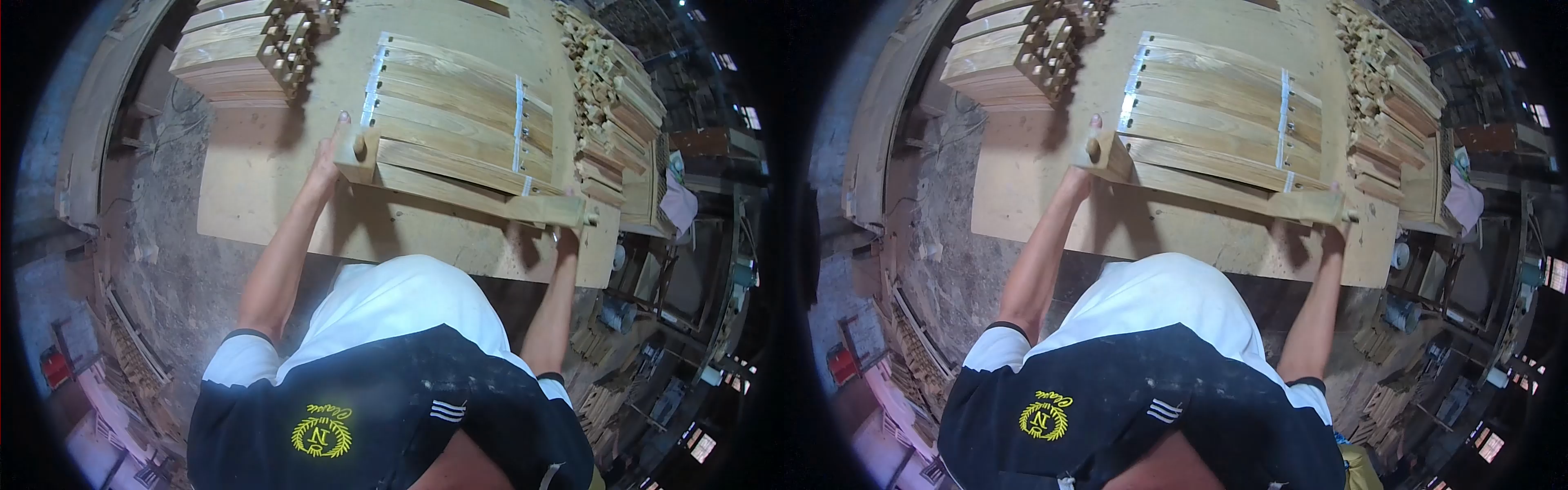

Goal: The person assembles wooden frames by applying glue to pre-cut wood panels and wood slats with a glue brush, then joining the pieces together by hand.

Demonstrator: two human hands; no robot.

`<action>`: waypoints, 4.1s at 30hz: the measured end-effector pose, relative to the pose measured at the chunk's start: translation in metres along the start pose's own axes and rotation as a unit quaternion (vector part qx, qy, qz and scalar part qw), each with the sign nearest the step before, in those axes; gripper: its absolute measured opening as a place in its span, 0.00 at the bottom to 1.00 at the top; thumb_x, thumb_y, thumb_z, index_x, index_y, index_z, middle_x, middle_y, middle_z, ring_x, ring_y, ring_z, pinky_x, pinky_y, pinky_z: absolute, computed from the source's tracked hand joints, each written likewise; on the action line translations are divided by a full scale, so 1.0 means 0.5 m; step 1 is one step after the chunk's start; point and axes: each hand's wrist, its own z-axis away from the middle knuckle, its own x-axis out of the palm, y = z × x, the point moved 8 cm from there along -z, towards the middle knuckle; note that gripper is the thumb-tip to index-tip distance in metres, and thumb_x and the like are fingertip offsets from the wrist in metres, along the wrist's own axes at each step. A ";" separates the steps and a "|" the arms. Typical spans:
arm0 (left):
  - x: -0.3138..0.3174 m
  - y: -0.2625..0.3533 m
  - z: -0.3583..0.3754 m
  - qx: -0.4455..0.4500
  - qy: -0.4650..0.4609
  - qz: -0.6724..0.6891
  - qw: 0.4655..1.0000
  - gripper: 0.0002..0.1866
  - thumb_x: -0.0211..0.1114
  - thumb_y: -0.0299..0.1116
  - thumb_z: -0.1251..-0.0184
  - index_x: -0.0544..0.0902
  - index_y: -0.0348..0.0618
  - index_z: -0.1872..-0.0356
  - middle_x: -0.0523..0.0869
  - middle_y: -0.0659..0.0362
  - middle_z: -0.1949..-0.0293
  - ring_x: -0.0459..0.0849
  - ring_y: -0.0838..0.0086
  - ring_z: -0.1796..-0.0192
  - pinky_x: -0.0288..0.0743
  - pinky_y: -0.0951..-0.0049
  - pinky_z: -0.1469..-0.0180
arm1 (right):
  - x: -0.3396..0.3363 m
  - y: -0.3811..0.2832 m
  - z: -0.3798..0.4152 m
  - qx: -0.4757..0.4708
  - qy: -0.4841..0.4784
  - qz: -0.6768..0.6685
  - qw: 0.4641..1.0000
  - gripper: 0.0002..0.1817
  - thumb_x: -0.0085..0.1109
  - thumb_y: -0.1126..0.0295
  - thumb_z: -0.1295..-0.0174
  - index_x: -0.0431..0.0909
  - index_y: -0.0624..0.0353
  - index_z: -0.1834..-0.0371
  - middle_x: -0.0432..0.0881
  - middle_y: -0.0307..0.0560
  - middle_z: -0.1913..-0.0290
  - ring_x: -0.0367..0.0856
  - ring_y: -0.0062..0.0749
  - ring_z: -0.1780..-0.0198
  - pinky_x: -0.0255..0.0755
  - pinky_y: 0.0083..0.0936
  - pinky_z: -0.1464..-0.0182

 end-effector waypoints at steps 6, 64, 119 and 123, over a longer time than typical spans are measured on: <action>-0.001 0.051 0.037 0.002 -0.006 0.057 0.998 0.51 0.48 0.75 0.31 0.83 0.21 0.49 0.89 0.44 0.55 0.88 0.66 0.55 0.79 0.65 0.45 | -0.015 -0.234 -0.036 0.058 0.101 0.241 0.963 0.27 0.55 0.47 0.25 0.86 0.65 0.60 0.80 0.37 0.70 0.72 0.24 0.68 0.70 0.27 0.63; 0.330 0.531 0.423 0.654 0.131 -0.208 0.716 0.33 0.65 0.40 0.39 0.75 0.27 0.36 0.80 0.43 0.41 0.77 0.56 0.35 0.68 0.55 0.32 | -0.219 -0.301 -0.053 -0.126 0.158 -0.357 0.912 0.20 0.54 0.60 0.27 0.72 0.57 0.36 0.78 0.46 0.43 0.75 0.30 0.40 0.67 0.27 0.39; 0.636 0.781 0.339 0.405 -0.154 -0.621 0.654 0.43 0.72 0.72 0.55 0.87 0.28 0.71 0.80 0.48 0.86 0.84 0.55 0.79 0.77 0.58 0.69 | -0.074 -0.547 -0.075 -0.253 0.043 0.157 0.954 0.32 0.84 0.56 0.55 0.83 0.60 0.50 0.86 0.50 0.53 0.86 0.45 0.52 0.79 0.38 0.49; 0.583 0.852 0.081 0.521 -0.031 -0.630 0.575 0.41 0.72 0.74 0.58 0.88 0.36 0.70 0.83 0.48 0.83 0.86 0.54 0.76 0.81 0.60 0.68 | -0.049 -0.433 -0.159 -0.062 0.036 0.169 0.983 0.26 0.80 0.64 0.49 0.81 0.65 0.50 0.86 0.54 0.57 0.85 0.43 0.56 0.79 0.35 0.52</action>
